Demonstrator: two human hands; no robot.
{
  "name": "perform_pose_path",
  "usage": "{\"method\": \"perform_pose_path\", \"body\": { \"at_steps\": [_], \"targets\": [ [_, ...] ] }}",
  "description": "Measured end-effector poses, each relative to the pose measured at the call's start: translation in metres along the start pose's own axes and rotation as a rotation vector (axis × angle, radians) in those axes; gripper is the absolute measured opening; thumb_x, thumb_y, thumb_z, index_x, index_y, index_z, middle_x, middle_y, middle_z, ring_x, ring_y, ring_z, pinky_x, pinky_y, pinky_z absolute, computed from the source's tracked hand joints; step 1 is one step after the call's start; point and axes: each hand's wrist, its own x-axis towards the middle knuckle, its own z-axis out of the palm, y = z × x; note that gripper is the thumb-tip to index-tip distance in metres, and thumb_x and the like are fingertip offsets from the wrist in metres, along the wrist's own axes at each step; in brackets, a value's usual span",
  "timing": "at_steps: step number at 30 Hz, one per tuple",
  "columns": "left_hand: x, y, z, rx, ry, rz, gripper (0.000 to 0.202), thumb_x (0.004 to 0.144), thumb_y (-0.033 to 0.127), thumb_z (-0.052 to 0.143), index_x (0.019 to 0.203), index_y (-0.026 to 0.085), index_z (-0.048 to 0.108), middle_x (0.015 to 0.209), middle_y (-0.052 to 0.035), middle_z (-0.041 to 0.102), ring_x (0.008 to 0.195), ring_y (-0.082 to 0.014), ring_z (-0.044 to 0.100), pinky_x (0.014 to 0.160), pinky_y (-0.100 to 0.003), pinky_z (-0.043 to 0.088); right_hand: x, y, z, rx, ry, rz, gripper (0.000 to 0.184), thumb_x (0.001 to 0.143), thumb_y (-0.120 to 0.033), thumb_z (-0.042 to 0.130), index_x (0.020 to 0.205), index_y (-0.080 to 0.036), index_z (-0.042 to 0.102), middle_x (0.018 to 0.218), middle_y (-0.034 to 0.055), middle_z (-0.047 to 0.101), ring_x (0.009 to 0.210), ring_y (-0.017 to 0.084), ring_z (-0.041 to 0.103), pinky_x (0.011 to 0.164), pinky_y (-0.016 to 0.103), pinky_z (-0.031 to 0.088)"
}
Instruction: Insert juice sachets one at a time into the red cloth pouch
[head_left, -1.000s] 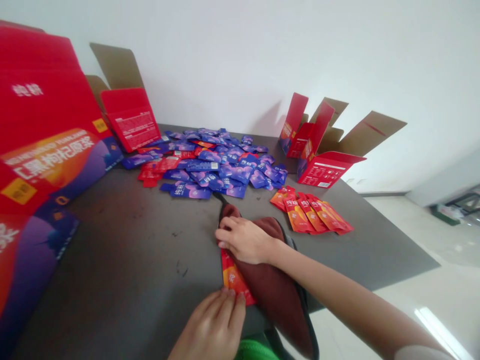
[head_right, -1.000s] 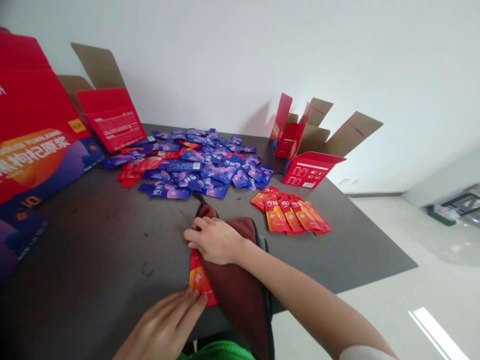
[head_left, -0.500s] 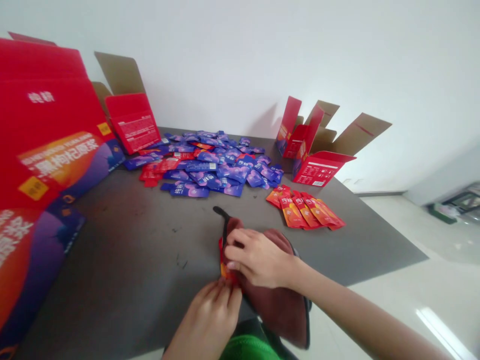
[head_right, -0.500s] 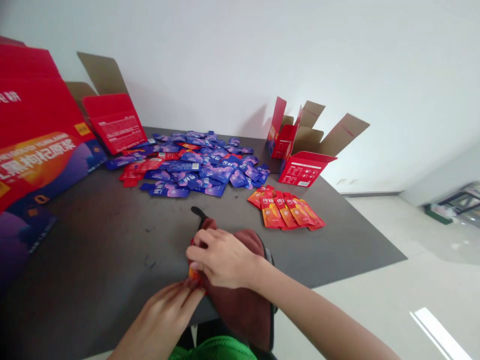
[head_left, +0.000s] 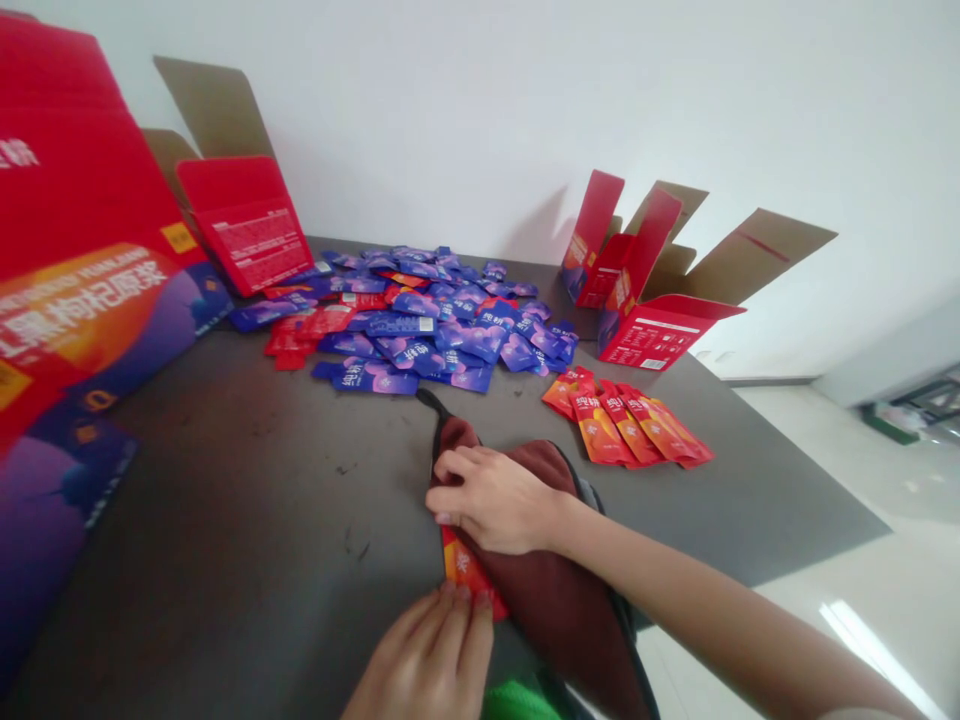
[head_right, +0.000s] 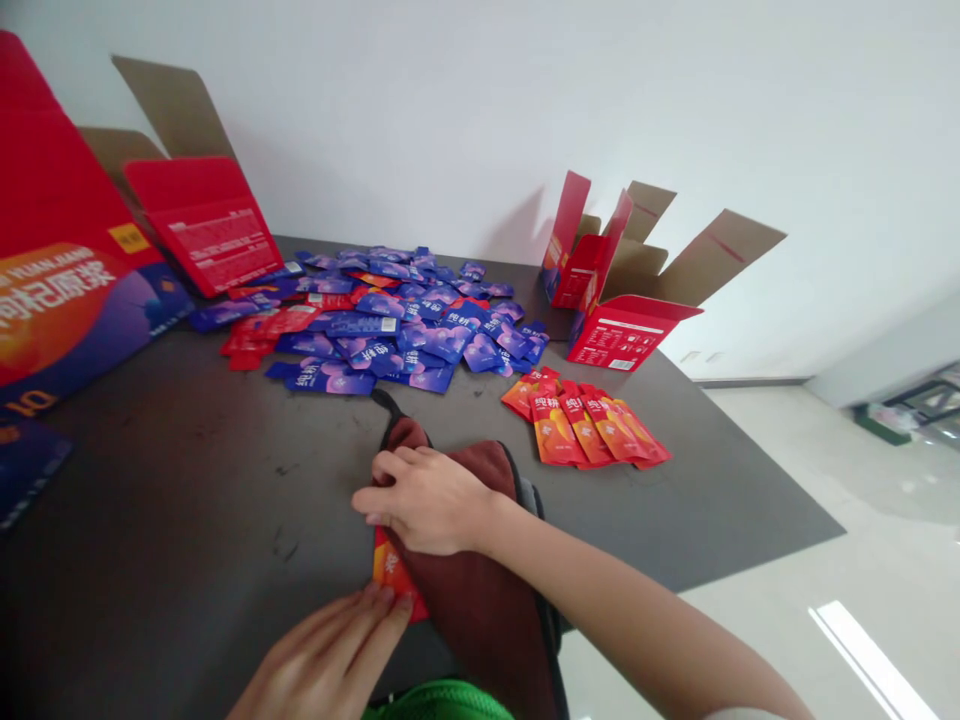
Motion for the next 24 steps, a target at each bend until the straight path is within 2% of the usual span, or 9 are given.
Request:
{"method": "perform_pose_path", "body": {
  "at_steps": [3,6,8,11,14,17,20,24],
  "targets": [
    [0.005,0.001,-0.006,-0.014,-0.103,-0.018,0.039,0.076,0.000,0.037,0.104,0.014,0.059,0.101,-0.0087,0.067,0.090,-0.0175,0.062,0.083,-0.026,0.049,0.012,0.018,0.005,-0.045,0.025,0.030,0.018,0.089,-0.031,0.034,0.094,-0.023,0.049,0.096,0.0038,0.046,0.079,0.015,0.046,0.077,0.028,0.038],
    [0.014,0.003,-0.016,-0.053,-0.270,-0.077,0.045,0.071,-0.006,0.037,0.105,0.014,0.059,0.101,-0.0093,0.066,0.089,-0.0184,0.063,0.082,-0.030,0.050,0.019,0.033,-0.004,-0.094,0.048,0.110,0.020,0.090,-0.030,0.032,0.094,-0.021,0.049,0.093,0.0046,0.046,0.078,0.015,0.046,0.075,0.029,0.038],
    [0.021,0.004,-0.024,-0.096,-0.375,-0.125,0.046,0.071,-0.007,0.036,0.105,0.014,0.059,0.102,-0.0105,0.066,0.090,-0.0190,0.062,0.082,-0.033,0.050,0.016,0.032,-0.018,-0.096,0.105,0.155,0.020,0.090,-0.030,0.031,0.092,-0.019,0.048,0.093,0.0049,0.045,0.079,0.015,0.046,0.074,0.028,0.038],
    [0.027,0.006,-0.030,-0.152,-0.450,-0.175,0.044,0.073,-0.007,0.035,0.104,0.014,0.059,0.103,-0.0123,0.065,0.091,-0.0197,0.062,0.083,-0.037,0.049,0.000,0.011,-0.038,-0.029,0.195,0.144,0.021,0.091,-0.031,0.030,0.090,-0.019,0.048,0.094,0.0042,0.045,0.082,0.014,0.044,0.074,0.026,0.037],
    [0.027,0.008,-0.030,-0.161,-0.451,-0.183,0.041,0.074,-0.005,0.035,0.102,0.014,0.059,0.099,-0.0118,0.065,0.089,-0.0202,0.062,0.082,-0.039,0.049,-0.017,-0.016,-0.040,0.017,0.128,0.052,0.020,0.090,-0.032,0.033,0.089,-0.020,0.049,0.096,0.0037,0.045,0.082,0.013,0.044,0.076,0.026,0.037],
    [0.024,0.008,-0.027,-0.121,-0.400,-0.152,0.040,0.072,-0.006,0.037,0.098,0.014,0.060,0.093,-0.0113,0.066,0.085,-0.0210,0.062,0.080,-0.038,0.050,-0.023,-0.030,-0.024,0.004,0.014,-0.023,0.016,0.087,-0.030,0.038,0.089,-0.022,0.051,0.094,0.0037,0.045,0.079,0.014,0.043,0.077,0.028,0.037],
    [0.019,0.007,-0.021,-0.078,-0.302,-0.112,0.041,0.069,-0.007,0.038,0.095,0.014,0.061,0.089,-0.0094,0.068,0.079,-0.0204,0.064,0.076,-0.035,0.052,-0.021,-0.029,-0.010,-0.001,-0.026,-0.040,0.012,0.084,-0.029,0.042,0.088,-0.024,0.052,0.093,0.0033,0.045,0.080,0.015,0.044,0.077,0.029,0.037],
    [0.013,0.005,-0.015,-0.074,-0.151,-0.083,0.040,0.069,-0.006,0.039,0.095,0.014,0.061,0.088,-0.0078,0.069,0.078,-0.0188,0.064,0.075,-0.031,0.052,-0.011,-0.015,-0.005,-0.023,-0.011,-0.030,0.013,0.085,-0.029,0.040,0.090,-0.024,0.051,0.095,0.0034,0.045,0.079,0.015,0.044,0.075,0.029,0.037]
  ]
}}
